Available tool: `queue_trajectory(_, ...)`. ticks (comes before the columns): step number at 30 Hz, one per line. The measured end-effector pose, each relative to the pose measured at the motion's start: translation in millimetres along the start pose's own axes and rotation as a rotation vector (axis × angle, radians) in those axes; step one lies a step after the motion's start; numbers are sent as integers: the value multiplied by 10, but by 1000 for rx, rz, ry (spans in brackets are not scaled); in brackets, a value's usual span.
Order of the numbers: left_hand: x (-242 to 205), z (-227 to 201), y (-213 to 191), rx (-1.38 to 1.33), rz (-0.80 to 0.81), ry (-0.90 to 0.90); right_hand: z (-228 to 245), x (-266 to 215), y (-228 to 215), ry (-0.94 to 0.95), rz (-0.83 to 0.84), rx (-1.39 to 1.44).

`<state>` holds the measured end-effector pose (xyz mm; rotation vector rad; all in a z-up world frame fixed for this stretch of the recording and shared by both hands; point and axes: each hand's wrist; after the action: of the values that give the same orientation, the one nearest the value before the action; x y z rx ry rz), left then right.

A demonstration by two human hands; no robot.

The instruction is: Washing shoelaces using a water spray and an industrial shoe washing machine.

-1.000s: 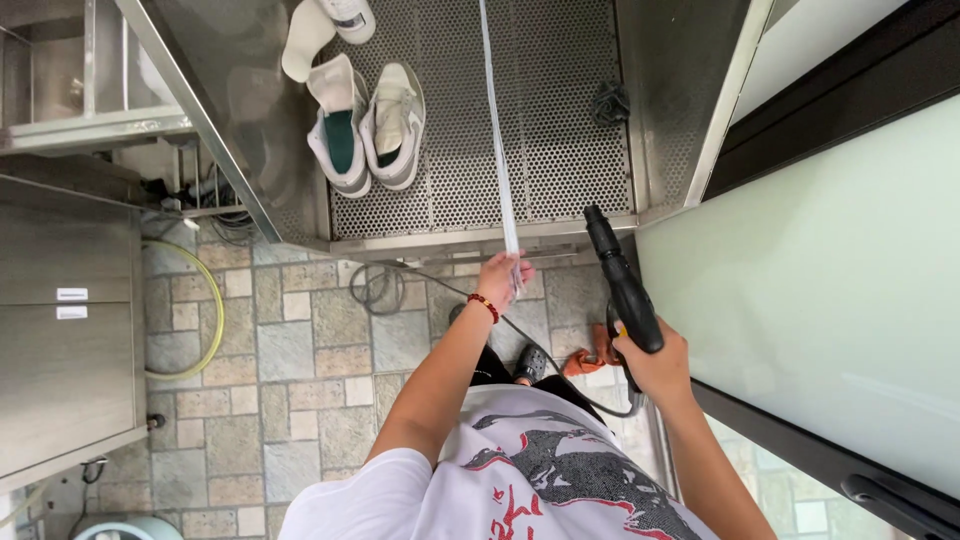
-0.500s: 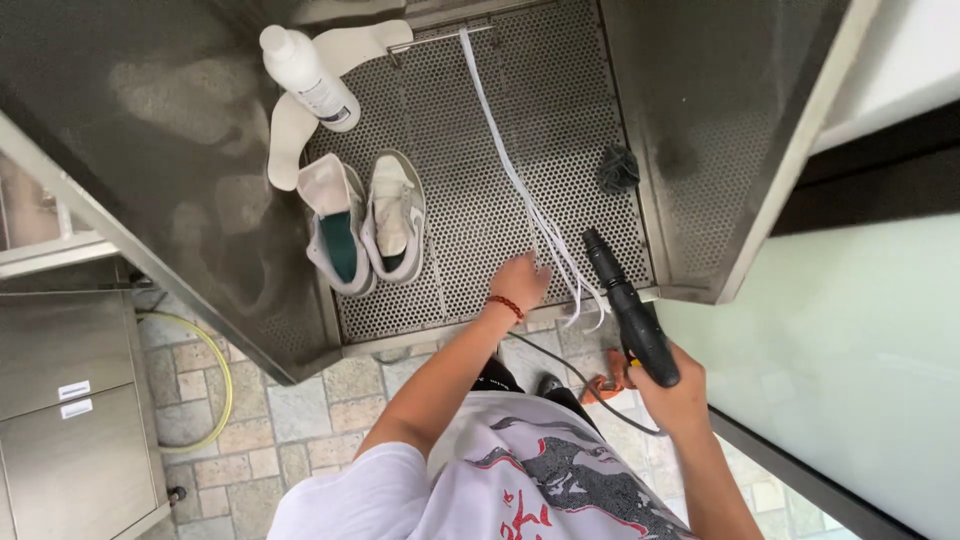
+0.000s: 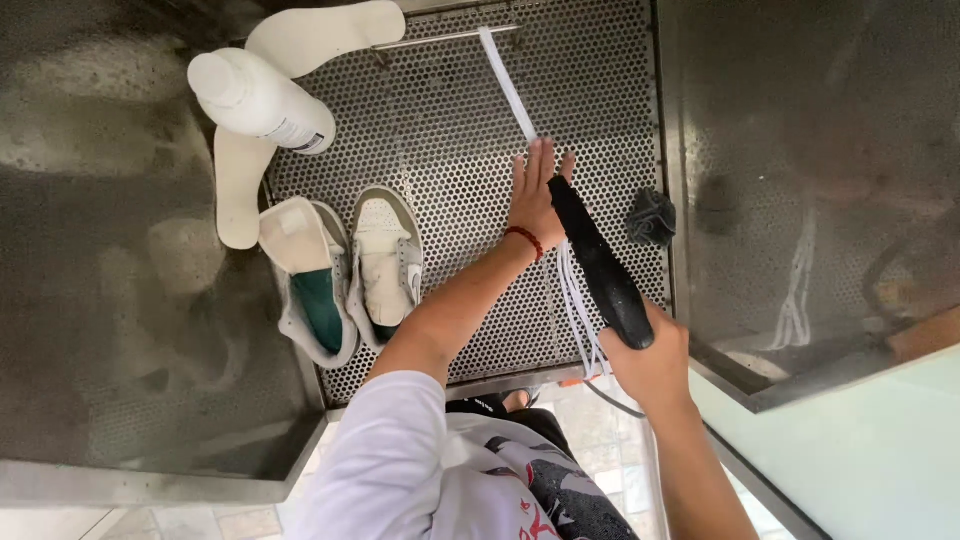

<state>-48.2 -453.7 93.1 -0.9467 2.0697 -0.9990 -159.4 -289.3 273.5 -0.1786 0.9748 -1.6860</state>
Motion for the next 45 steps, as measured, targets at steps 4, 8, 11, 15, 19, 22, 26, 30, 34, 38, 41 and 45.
queue_trajectory(4,92,-134,57,16,95,-30,63,289,115,165,2,-99)
queue_trajectory(8,157,-154,113,-36,59,-24,3,458,191,133,-2,-218)
queue_trajectory(11,136,-176,116,-35,76,-51,-90,469,214,24,-39,-267)
queue_trajectory(15,147,-178,121,-32,80,-49,-30,569,225,-44,-65,-375)
queue_trajectory(19,134,-172,139,-62,98,-75,4,660,248,-65,-37,-406)
queue_trajectory(22,141,-179,139,-93,39,-46,-24,697,279,-134,-68,-396)
queue_trajectory(26,141,-198,110,-38,109,-74,-2,741,303,-163,-83,-420)
queue_trajectory(30,128,-172,124,-63,52,-58,83,774,331,-152,-48,-435)
queue_trajectory(34,109,-174,97,-78,52,-59,79,823,361,-154,-42,-471)
queue_trajectory(38,95,-181,43,33,89,-30,142,859,391,-204,-70,-450)
queue_trajectory(41,78,-208,-49,1,128,-38,144,864,392,-190,-69,-461)
queue_trajectory(45,92,-174,72,-45,96,-45,188,849,410,-152,-65,-455)
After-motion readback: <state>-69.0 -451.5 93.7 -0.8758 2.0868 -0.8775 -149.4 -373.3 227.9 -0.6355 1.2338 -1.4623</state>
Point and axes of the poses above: each hand's wrist, its own x-axis towards the middle knuckle, its own y-axis out of the palm, z = x × y, and after that the axes turned 6 degrees about y, right-handed
